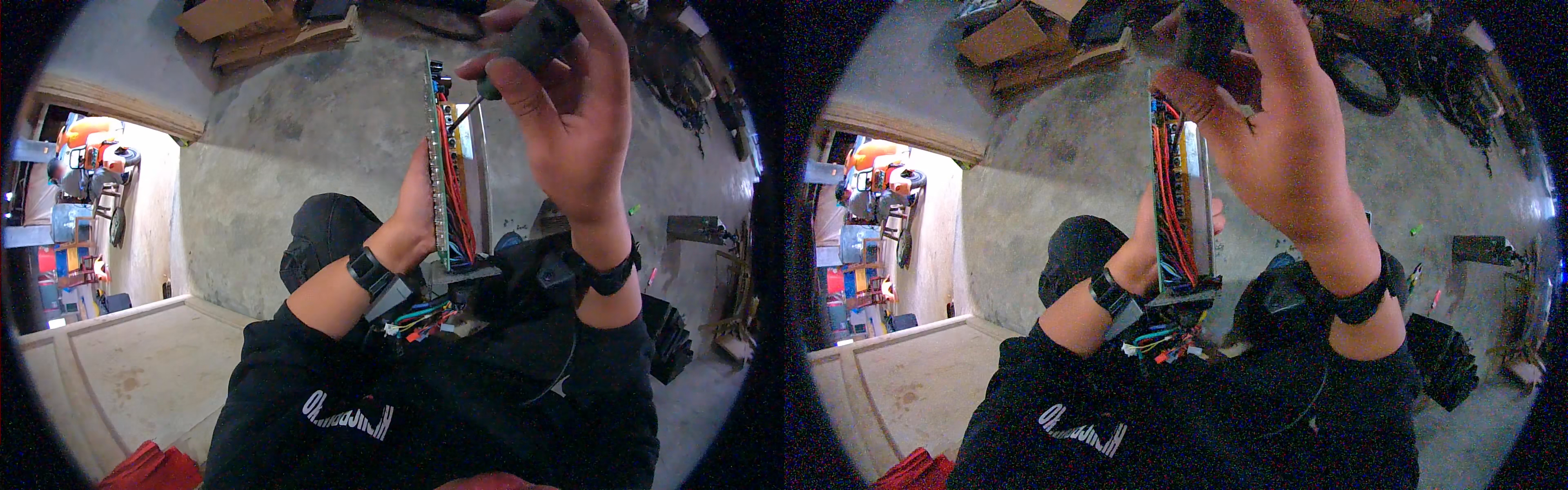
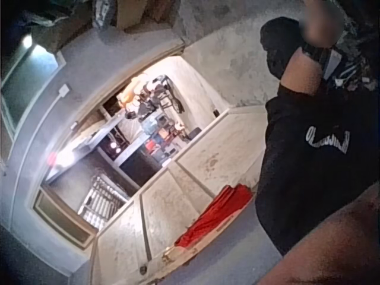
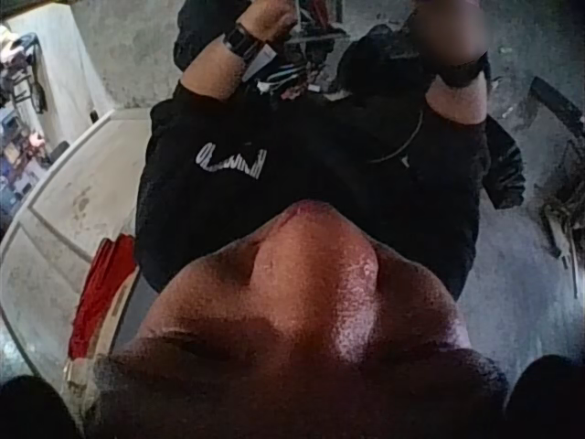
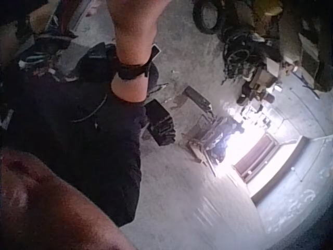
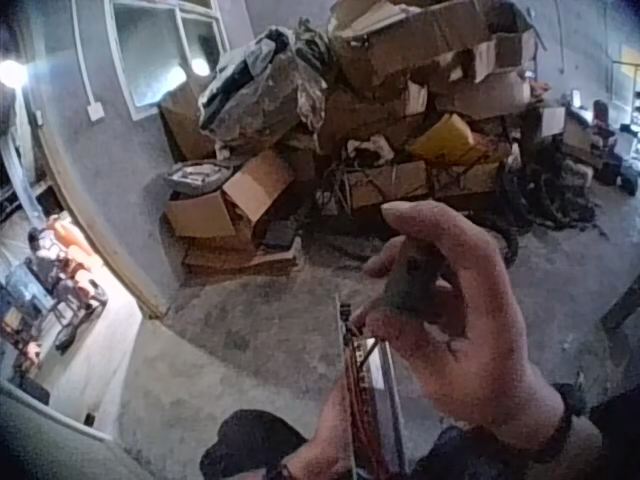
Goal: Disassembling an electronic motor controller using a screwdriver to inspect or repair internal components.
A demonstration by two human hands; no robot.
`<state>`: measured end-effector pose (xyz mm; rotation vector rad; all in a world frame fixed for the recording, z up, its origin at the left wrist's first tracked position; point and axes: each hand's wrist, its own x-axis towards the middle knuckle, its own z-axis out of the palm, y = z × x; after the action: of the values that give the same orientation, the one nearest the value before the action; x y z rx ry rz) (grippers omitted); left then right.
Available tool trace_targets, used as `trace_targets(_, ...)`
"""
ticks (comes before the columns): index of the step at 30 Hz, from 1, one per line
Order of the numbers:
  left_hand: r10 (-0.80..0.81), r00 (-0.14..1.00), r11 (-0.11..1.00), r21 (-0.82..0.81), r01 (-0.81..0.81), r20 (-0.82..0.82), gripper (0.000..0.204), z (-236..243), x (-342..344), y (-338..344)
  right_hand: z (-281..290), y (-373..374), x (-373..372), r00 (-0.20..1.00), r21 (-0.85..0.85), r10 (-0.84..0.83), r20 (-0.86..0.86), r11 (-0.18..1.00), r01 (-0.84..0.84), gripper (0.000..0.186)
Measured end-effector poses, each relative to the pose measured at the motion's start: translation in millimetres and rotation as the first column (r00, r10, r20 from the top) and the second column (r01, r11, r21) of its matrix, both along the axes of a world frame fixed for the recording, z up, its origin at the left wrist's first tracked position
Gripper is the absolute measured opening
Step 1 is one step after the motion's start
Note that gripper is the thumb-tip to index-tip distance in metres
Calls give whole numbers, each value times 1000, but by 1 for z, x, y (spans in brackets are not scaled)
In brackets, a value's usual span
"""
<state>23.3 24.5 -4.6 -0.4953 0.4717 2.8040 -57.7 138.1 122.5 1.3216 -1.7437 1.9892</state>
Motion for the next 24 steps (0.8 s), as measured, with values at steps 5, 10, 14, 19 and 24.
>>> trace_targets(5,-7,1000,999,36,8,-3,39,-19,2,-6,13,-22,6,706,62,-486,-514,800,596,51)
trace_targets(10,66,969,951,-309,12,239,41,28,1,8,17,15,0,955,163,-144,-260,968,190,40)
trace_targets(14,19,987,985,-175,9,157,44,10,0,3,32,24,-11,860,223,-129,-494,937,269,40)
trace_targets(19,13,993,981,-195,9,113,47,14,2,5,12,6,-7,938,73,-124,-324,985,155,43)
trace_targets(24,-24,990,954,-294,64,138,50,14,0,7,23,22,-7,885,183,-140,-443,953,243,42)
